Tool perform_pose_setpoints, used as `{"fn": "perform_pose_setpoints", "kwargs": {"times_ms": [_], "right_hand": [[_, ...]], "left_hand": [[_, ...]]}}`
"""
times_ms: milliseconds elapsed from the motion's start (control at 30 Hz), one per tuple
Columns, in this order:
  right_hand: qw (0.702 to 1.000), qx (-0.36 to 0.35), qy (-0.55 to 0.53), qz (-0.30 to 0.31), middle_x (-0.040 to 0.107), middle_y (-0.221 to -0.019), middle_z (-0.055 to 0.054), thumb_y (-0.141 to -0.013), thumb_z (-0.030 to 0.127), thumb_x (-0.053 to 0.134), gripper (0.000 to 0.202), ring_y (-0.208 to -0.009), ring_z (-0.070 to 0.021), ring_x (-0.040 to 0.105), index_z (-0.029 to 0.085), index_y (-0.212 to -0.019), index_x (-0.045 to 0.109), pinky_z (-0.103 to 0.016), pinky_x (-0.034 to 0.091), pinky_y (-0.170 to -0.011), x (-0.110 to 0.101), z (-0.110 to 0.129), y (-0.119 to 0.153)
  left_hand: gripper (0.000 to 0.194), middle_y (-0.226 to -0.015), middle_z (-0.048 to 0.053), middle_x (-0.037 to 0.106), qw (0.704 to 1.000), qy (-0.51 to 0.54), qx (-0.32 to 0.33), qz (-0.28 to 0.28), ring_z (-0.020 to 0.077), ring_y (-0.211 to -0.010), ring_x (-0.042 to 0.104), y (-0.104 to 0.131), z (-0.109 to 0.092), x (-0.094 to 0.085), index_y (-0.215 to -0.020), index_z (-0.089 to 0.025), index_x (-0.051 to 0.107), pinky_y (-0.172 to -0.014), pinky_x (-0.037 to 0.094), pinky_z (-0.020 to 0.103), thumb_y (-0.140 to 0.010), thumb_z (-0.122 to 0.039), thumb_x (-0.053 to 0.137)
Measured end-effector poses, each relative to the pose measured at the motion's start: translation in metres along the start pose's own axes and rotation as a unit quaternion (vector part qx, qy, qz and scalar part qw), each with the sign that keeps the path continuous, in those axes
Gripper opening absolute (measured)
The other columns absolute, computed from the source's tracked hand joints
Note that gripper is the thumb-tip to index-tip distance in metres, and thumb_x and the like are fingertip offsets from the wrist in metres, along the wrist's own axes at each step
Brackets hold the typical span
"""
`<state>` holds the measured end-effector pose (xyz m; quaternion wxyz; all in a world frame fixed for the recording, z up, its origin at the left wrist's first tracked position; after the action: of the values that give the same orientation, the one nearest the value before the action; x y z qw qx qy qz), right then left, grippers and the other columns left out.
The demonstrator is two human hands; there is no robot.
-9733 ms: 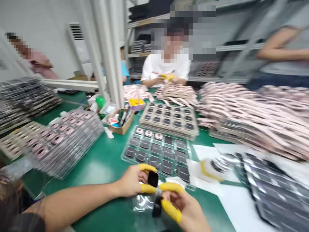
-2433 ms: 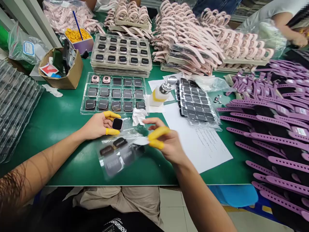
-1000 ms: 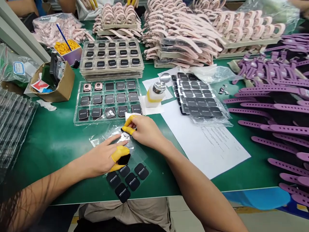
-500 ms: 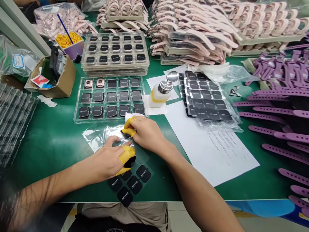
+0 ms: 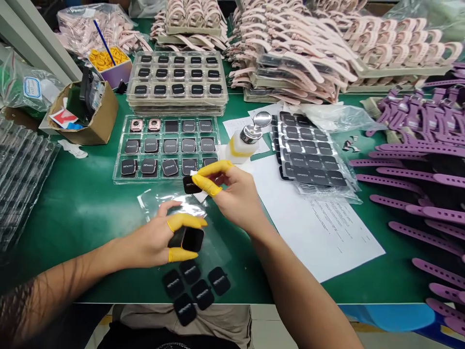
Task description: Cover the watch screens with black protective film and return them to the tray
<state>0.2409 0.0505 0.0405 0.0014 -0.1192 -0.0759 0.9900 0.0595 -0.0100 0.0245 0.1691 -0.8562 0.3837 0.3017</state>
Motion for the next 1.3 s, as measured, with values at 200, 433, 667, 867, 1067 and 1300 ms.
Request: {"fn": "perform_pose_setpoints", "kwargs": {"times_ms": [200, 433, 667, 867, 1067, 1300], "right_hand": [[0.977, 0.136, -0.162, 0.023, 0.075, -0.08, 0.002, -0.059, 0.047, 0.101, 0.038, -0.075, -0.0151, 0.068, 0.028, -0.082, 0.078, -0.03, 0.058, -0.072, 0.007, -0.006, 0.008], [0.953, 0.25, -0.164, 0.051, 0.078, -0.081, 0.0, -0.049, 0.046, 0.104, 0.046, -0.078, -0.0163, 0.069, 0.024, -0.08, 0.078, -0.027, 0.056, -0.072, 0.042, -0.032, 0.023], [0.951, 0.258, -0.169, 0.036, 0.077, -0.081, 0.0, -0.049, 0.046, 0.103, 0.047, -0.076, -0.0157, 0.069, 0.023, -0.081, 0.077, -0.027, 0.056, -0.074, 0.05, -0.043, 0.025], [0.956, 0.245, -0.159, 0.024, 0.077, -0.081, 0.0, -0.052, 0.048, 0.102, 0.046, -0.076, -0.0163, 0.07, 0.023, -0.081, 0.077, -0.028, 0.056, -0.073, 0.051, -0.045, 0.028], [0.959, 0.238, -0.149, 0.025, 0.077, -0.083, 0.0, -0.055, 0.049, 0.101, 0.045, -0.077, -0.0166, 0.07, 0.023, -0.082, 0.076, -0.029, 0.056, -0.075, 0.051, -0.044, 0.028], [0.961, 0.236, -0.141, 0.025, 0.077, -0.084, -0.001, -0.058, 0.05, 0.1, 0.044, -0.078, -0.0176, 0.07, 0.023, -0.083, 0.075, -0.031, 0.056, -0.076, 0.051, -0.044, 0.029]], "left_hand": [[0.062, -0.095, 0.004, 0.075, 0.879, 0.371, -0.24, -0.18, 0.0175, -0.083, 0.072, -0.004, 0.051, -0.022, -0.122, -0.019, 0.065, -0.085, 0.061, 0.036, -0.069, -0.031, 0.095], [0.066, -0.079, -0.002, 0.067, 0.876, 0.369, -0.253, -0.179, 0.01, -0.069, 0.063, -0.004, 0.063, -0.018, -0.122, -0.015, 0.071, -0.069, 0.056, 0.024, -0.062, -0.015, 0.096], [0.059, -0.077, -0.001, 0.07, 0.908, 0.29, -0.252, -0.168, 0.0139, -0.07, 0.068, -0.004, 0.062, -0.018, -0.119, -0.017, 0.074, -0.072, 0.059, 0.029, -0.064, -0.023, 0.094], [0.058, -0.073, -0.002, 0.07, 0.91, 0.272, -0.266, -0.162, 0.0154, -0.068, 0.069, -0.005, 0.06, -0.019, -0.116, -0.018, 0.074, -0.067, 0.057, 0.028, -0.062, -0.027, 0.094], [0.057, -0.072, -0.003, 0.069, 0.917, 0.255, -0.262, -0.162, 0.0158, -0.067, 0.069, -0.005, 0.06, -0.02, -0.115, -0.02, 0.074, -0.067, 0.058, 0.029, -0.063, -0.029, 0.093], [0.057, -0.075, -0.003, 0.069, 0.912, 0.264, -0.269, -0.159, 0.0165, -0.069, 0.07, -0.004, 0.061, -0.018, -0.116, -0.021, 0.072, -0.071, 0.061, 0.031, -0.063, -0.029, 0.092]]}}
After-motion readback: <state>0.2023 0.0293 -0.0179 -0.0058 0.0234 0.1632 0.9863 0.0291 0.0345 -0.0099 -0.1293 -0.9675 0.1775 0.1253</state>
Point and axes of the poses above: each hand's wrist, its own y-axis away from the middle knuckle, its own x-axis out of the palm, z = x × y, the point moved 5 cm from there along -y, towards the middle knuckle
